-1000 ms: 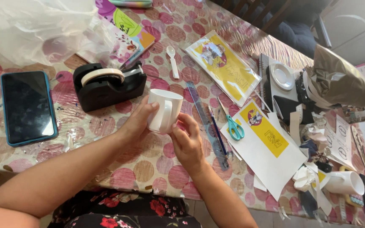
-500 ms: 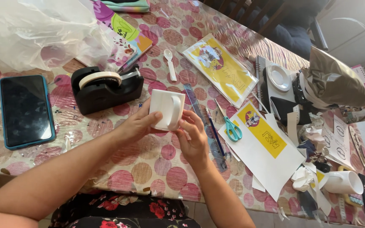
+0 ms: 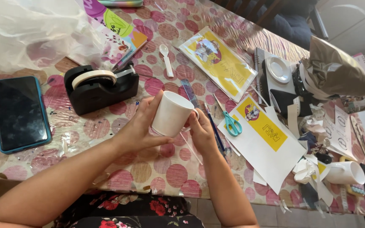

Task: The person applies adhesive tape to a white ceramic bottle and a white mug, smoothing the tape with their fingers. They then use scissors to cut a yellow printed label from a sheet of paper.

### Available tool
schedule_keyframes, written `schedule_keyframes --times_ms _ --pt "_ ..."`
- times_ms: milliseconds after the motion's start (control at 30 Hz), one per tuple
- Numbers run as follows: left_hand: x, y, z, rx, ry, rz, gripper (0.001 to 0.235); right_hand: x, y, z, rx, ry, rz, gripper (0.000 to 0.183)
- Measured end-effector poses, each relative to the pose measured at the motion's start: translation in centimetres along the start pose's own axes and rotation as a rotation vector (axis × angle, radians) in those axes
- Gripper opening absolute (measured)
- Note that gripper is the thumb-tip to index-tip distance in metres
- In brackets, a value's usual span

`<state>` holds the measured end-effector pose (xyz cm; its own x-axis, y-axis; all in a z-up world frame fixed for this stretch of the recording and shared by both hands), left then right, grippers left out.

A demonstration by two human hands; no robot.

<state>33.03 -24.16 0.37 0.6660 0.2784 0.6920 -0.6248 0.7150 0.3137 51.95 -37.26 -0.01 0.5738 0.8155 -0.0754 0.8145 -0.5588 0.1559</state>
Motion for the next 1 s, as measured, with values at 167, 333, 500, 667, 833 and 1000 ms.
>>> schedule_keyframes --times_ms 167,333,500,667,833,1000 --pt "0.0 -0.1 -0.3 0.022 -0.002 -0.005 0.132 0.3 -0.1 -0.1 0.127 -0.031 -0.058 0.036" --pt "0.1 0.0 0.1 0.058 0.035 -0.01 0.131 0.3 -0.1 -0.2 0.138 -0.038 -0.077 0.036" --pt "0.2 -0.1 0.4 0.064 0.06 -0.009 0.132 0.5 0.0 0.1 0.127 -0.038 -0.072 0.037" --pt "0.2 -0.1 0.6 0.062 0.074 0.003 0.131 0.5 -0.1 0.1 0.13 -0.034 -0.064 0.037" --pt "0.3 -0.1 0.5 0.068 0.076 0.006 0.131 0.8 -0.1 0.7 0.153 -0.05 -0.07 0.035" --pt "0.3 -0.1 0.6 0.066 0.092 0.013 0.131 0.8 -0.1 0.8 0.161 -0.049 -0.073 0.035"
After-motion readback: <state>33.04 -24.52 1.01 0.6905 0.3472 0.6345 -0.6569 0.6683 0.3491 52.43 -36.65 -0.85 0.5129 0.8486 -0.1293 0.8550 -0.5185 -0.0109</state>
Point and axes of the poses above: each hand's wrist, its own x-axis towards the middle knuckle, its own y-axis out of the back of the hand, z = x × y, the point moved 1 cm from there along x, towards the middle knuckle, and after that the axes turned 15 degrees about -y, right-handed, at the moved point
